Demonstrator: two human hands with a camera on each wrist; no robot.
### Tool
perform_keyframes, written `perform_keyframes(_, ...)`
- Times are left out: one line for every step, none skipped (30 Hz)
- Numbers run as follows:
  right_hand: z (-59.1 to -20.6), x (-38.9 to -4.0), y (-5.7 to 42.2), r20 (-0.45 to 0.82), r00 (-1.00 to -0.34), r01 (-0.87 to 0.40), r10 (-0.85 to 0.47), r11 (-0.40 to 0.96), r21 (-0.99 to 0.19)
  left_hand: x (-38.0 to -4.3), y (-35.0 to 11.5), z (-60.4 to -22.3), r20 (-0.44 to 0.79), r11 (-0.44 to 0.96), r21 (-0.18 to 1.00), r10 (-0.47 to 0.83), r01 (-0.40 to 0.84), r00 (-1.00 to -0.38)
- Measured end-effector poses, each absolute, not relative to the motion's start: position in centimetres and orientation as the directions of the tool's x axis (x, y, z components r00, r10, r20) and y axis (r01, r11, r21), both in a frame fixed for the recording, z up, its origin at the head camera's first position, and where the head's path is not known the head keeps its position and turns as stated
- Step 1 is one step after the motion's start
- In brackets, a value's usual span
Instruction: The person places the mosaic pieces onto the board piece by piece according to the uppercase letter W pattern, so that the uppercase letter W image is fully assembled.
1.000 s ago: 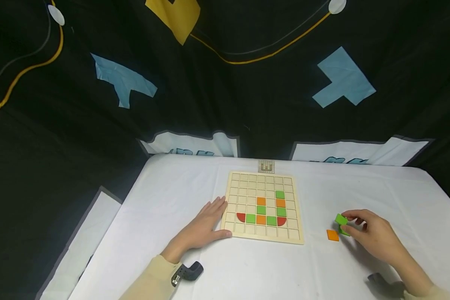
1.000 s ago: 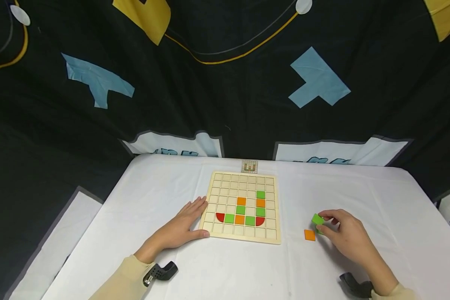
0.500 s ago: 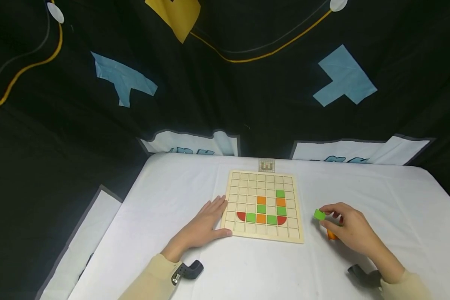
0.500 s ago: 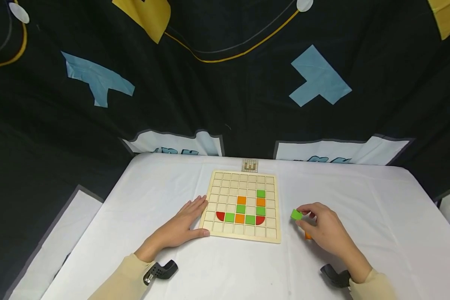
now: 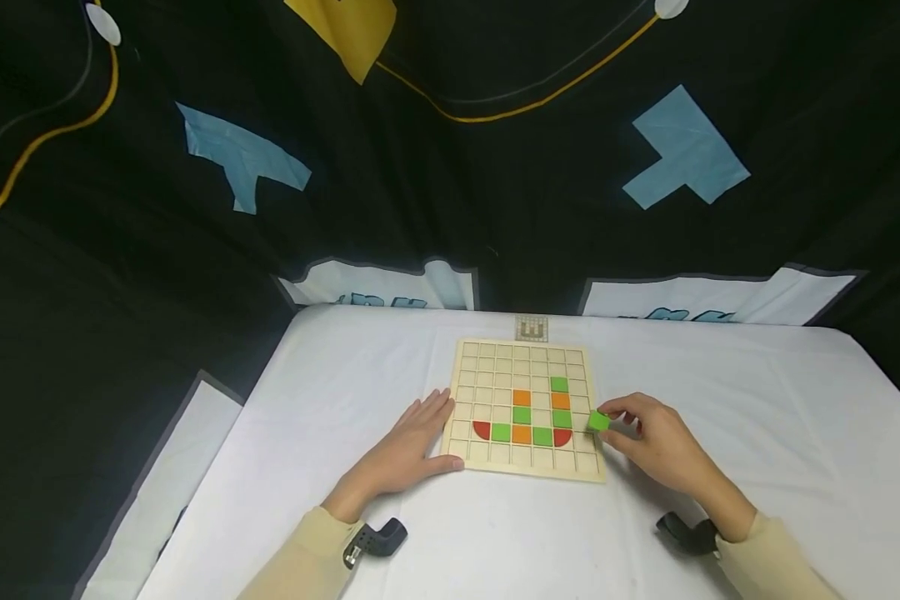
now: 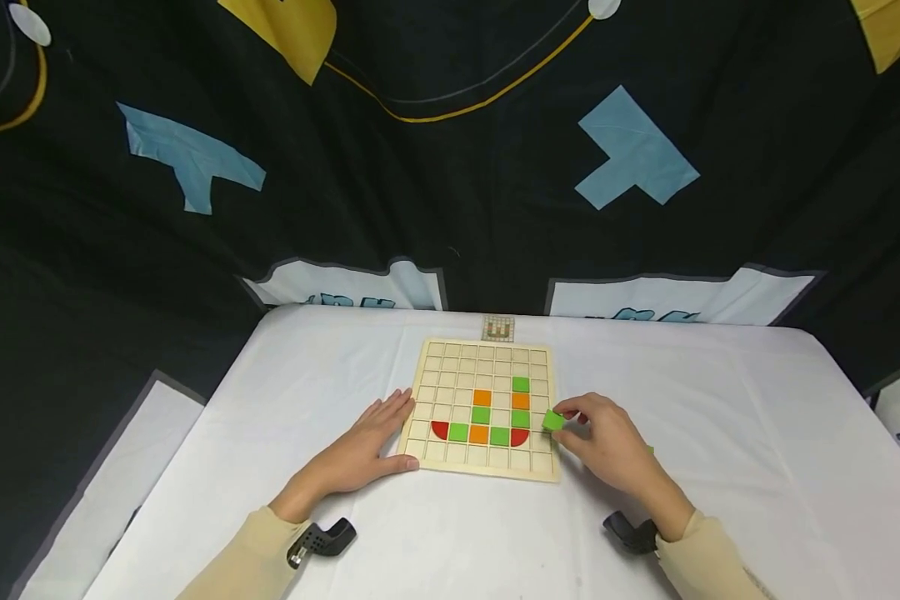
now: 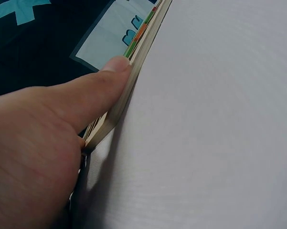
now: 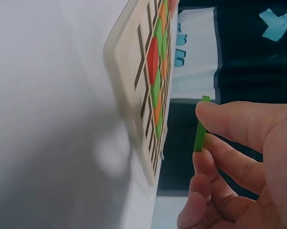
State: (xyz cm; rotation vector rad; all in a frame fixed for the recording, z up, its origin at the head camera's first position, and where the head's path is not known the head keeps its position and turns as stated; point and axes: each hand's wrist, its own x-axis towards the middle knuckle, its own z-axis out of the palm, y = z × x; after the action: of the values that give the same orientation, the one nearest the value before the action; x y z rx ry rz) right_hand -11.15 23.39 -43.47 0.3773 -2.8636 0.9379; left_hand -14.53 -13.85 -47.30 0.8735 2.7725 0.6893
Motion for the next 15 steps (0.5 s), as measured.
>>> perform_keyframes(-43.5, -11.3, 23.2, 0.174, -0.963, -0.269, -0.206, 0.776, -0.571, -14.6, -13.9, -47.3, -0.005, 0.724, 0.468, 0.576, 0.507, -0.818)
perform_keyframes(-43.5, -11.4, 23.0, 0.174, -0.962, -0.271, -0.209, 0.774, -0.572, -14.6, -13.9, -47.3, -0.003, 0.725, 0.466, 0.575, 0.507, -0.818)
perform_keyframes(-43.5, -11.5, 22.7, 0.173, -0.962, -0.273, -0.211, 0.773, -0.573, -14.7, -13.9, -47.4, -0.003, 0.725, 0.465, 0.574, 0.507, -0.819)
perform_keyframes(-43.5, -11.6, 22.5, 0.173, -0.962, -0.273, -0.212, 0.773, -0.573, -14.7, -13.9, -47.4, -0.005, 0.726, 0.467, 0.574, 0.506, -0.819)
perform_keyframes(-43.6, -11.8, 22.3, 0.174, -0.962, -0.274, -0.212, 0.774, -0.571, -14.7, -13.9, -47.4, -0.007, 0.726, 0.467, 0.574, 0.505, -0.819)
perform_keyframes(-43.6, -11.9, 22.1, 0.175, -0.962, -0.274, -0.212, 0.774, -0.57, -14.7, -13.9, -47.4, -0.009, 0.726, 0.468, 0.574, 0.504, -0.819)
perform_keyframes(-43.7, -12.0, 21.9, 0.178, -0.96, -0.279, -0.215, 0.772, -0.572, -14.7, -13.9, -47.4, -0.008, 0.725, 0.47, 0.574, 0.503, -0.819)
perform_keyframes(-43.7, -12.1, 21.6, 0.179, -0.96, -0.281, -0.217, 0.77, -0.573, -14.7, -13.9, -47.4, -0.008, 0.725, 0.47, 0.573, 0.503, -0.819)
perform_keyframes(-43.7, -12.2, 21.4, 0.176, -0.959, -0.283, -0.221, 0.768, -0.574, -14.7, -13.9, -47.4, -0.009, 0.726, 0.47, 0.572, 0.502, -0.82)
perform_keyframes(-43.7, -12.3, 21.1, 0.173, -0.959, -0.284, -0.226, 0.766, -0.576, -14.7, -13.9, -47.4, -0.009, 0.726, 0.471, 0.571, 0.5, -0.821)
perform_keyframes(-43.7, -12.4, 20.8, 0.167, -0.959, -0.284, -0.229, 0.764, -0.58, -14.6, -13.9, -47.4, -0.007, 0.726, 0.472, 0.57, 0.5, -0.822)
perform_keyframes(-43.7, -12.5, 20.6, 0.162, -0.959, -0.283, -0.232, 0.761, -0.584, -14.6, -13.9, -47.4, -0.006, 0.726, 0.473, 0.57, 0.5, -0.822)
perform_keyframes(-43.7, -12.7, 20.3, 0.16, -0.959, -0.284, -0.235, 0.758, -0.588, -14.6, -13.9, -47.4, -0.006, 0.725, 0.474, 0.569, 0.499, -0.822)
perform_keyframes(-43.7, -12.8, 20.1, 0.157, -0.959, -0.282, -0.235, 0.756, -0.59, -14.5, -13.9, -47.4, -0.008, 0.726, 0.475, 0.569, 0.498, -0.822)
perform_keyframes(-43.7, -12.9, 19.9, 0.159, -0.958, -0.287, -0.24, 0.751, -0.595, -14.5, -13.9, -47.3, -0.009, 0.726, 0.477, 0.568, 0.496, -0.823)
